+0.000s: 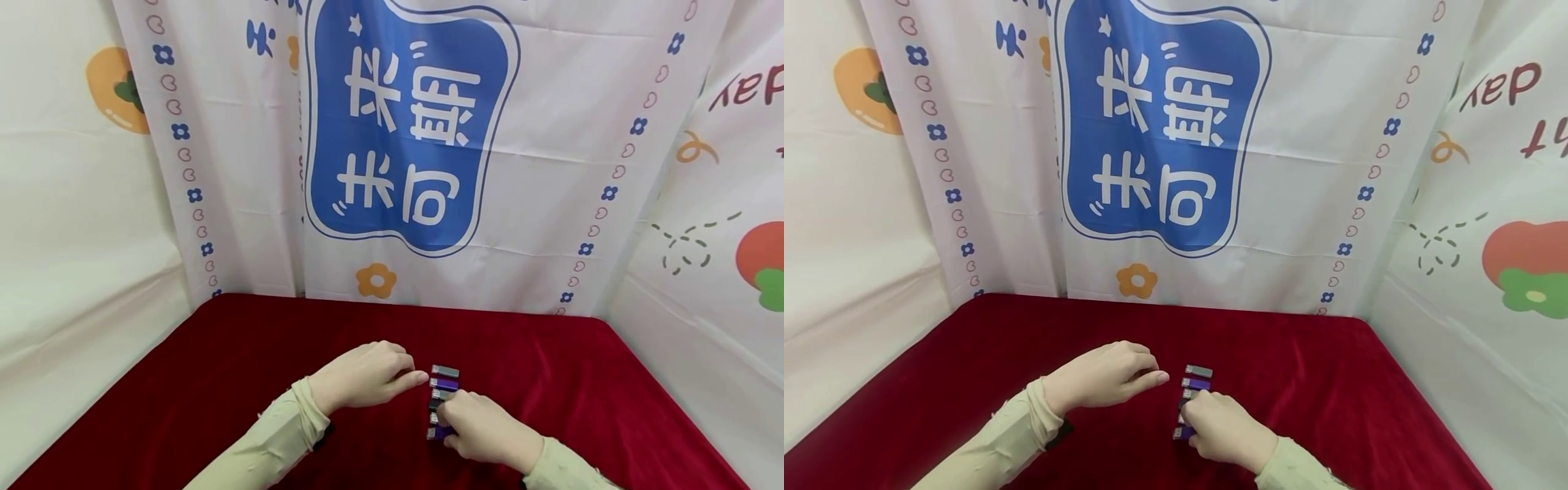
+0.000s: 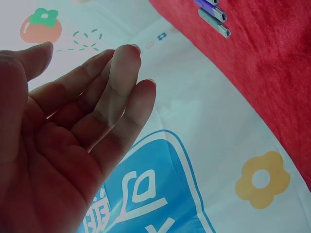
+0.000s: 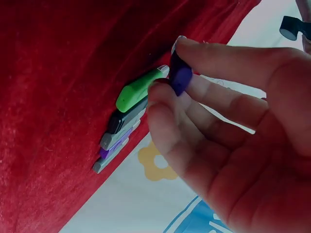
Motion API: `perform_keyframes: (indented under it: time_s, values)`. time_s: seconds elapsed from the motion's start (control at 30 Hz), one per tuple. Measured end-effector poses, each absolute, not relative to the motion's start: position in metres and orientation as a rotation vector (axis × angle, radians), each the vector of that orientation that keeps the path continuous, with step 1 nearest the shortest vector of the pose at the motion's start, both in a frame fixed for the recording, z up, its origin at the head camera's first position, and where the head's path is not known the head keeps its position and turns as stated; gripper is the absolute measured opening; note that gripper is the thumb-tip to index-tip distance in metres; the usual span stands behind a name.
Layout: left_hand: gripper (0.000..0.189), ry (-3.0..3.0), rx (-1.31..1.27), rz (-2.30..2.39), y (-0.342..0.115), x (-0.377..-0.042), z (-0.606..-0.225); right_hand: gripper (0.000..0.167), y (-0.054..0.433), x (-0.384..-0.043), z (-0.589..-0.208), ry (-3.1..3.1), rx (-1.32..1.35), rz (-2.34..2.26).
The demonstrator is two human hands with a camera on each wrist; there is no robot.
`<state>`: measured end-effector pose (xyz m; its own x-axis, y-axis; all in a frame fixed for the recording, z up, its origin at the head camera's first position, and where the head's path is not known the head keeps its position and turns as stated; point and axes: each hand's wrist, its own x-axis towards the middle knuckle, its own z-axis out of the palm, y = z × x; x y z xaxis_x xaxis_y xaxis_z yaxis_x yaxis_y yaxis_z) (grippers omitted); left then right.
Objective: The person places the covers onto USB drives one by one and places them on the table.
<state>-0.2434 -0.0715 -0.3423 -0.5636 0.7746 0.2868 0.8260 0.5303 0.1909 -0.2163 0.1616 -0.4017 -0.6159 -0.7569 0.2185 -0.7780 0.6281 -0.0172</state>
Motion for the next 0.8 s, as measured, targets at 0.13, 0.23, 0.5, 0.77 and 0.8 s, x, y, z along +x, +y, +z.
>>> perform_keyframes:
  time_s: [0.13,0.23,0.5,0.77,0.8]
  values:
    - [0.04,-2.601,-1.368,-0.454,-0.07,-0.243,-0.343,0.029,0.162,-0.214,-0.402,-2.631,1.246,0.092]
    - [0.042,-2.61,-1.373,-0.447,-0.069,-0.243,-0.344,0.028,0.163,-0.214,-0.404,-2.611,1.238,0.063]
    - [0.043,-2.636,-1.37,-0.428,-0.068,-0.244,-0.348,0.03,0.168,-0.215,-0.406,-2.6,1.23,0.019]
    - [0.042,-2.618,-1.411,-0.436,-0.063,-0.244,-0.351,0.026,0.183,-0.214,-0.398,-2.647,1.15,0.283]
    - [0.042,-2.618,-1.422,-0.436,-0.062,-0.244,-0.352,0.024,0.185,-0.213,-0.397,-2.654,1.135,0.324]
